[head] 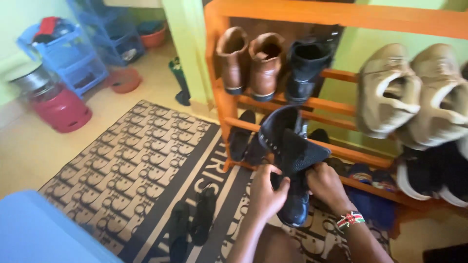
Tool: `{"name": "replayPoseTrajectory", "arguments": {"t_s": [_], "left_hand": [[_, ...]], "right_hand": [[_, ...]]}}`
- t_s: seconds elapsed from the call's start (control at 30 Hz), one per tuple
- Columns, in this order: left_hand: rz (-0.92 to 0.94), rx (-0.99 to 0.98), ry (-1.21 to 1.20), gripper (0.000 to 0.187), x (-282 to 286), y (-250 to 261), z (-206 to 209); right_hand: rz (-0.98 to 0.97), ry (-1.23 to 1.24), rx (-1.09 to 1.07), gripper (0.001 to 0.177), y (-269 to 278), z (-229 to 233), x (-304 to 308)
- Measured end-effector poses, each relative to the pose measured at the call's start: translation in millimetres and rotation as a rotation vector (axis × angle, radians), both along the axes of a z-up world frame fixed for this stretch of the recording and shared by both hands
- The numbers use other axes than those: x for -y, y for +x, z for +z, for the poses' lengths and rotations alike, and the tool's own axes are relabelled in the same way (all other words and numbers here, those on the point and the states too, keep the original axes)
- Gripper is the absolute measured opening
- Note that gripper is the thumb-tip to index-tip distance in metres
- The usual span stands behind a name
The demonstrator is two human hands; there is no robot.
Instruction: Lacing a pair of black boots on a shoe rack.
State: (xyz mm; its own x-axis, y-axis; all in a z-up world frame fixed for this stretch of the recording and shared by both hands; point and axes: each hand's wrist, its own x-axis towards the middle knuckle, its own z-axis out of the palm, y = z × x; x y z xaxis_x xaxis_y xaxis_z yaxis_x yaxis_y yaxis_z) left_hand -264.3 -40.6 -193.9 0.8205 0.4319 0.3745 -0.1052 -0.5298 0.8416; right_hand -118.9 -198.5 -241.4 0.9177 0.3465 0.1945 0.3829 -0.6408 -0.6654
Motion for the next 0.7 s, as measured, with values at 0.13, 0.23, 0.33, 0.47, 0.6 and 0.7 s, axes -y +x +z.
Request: {"name": "replayPoseTrajectory", "arguments": {"t_s": [0.13, 0.23, 0.33, 0.47, 0.6, 0.7], "left_hand": [[-0.058, -0.281, -0.170, 0.045, 12.9, 50.1, -13.2], [-0.128, 0.030, -0.012, 0.058, 13.3, 105.1, -50.1], [-0.445, -0.026, -0.203, 0.028, 14.6, 143.9, -67.9], [-0.191, -0.331, -0.162, 0.039, 7.6, 182.9, -77.1], [-0.096, 0.036, 0.005, 0.027, 2.8, 215.0, -116.8], [-0.086, -0.353, -0.029, 0.020, -0.3, 226.0, -100.0]], "right_hand": [[0.025, 0.000, 0.088, 0.021, 16.3, 4.9, 32.0], [0.061, 0.178, -0.179, 0.024, 21.7, 28.7, 30.4], [-0.023, 0.153, -0.318, 0.022, 39.6, 33.5, 27.4], [-0.044, 0.264, -0.351, 0.021, 84.5, -1.9, 28.3], [-0.051, 0.256, -0.403, 0.024, 99.0, -12.8, 28.4], [-0.037, 0.120, -0.145, 0.029, 101.4, -3.2, 18.7]]}}
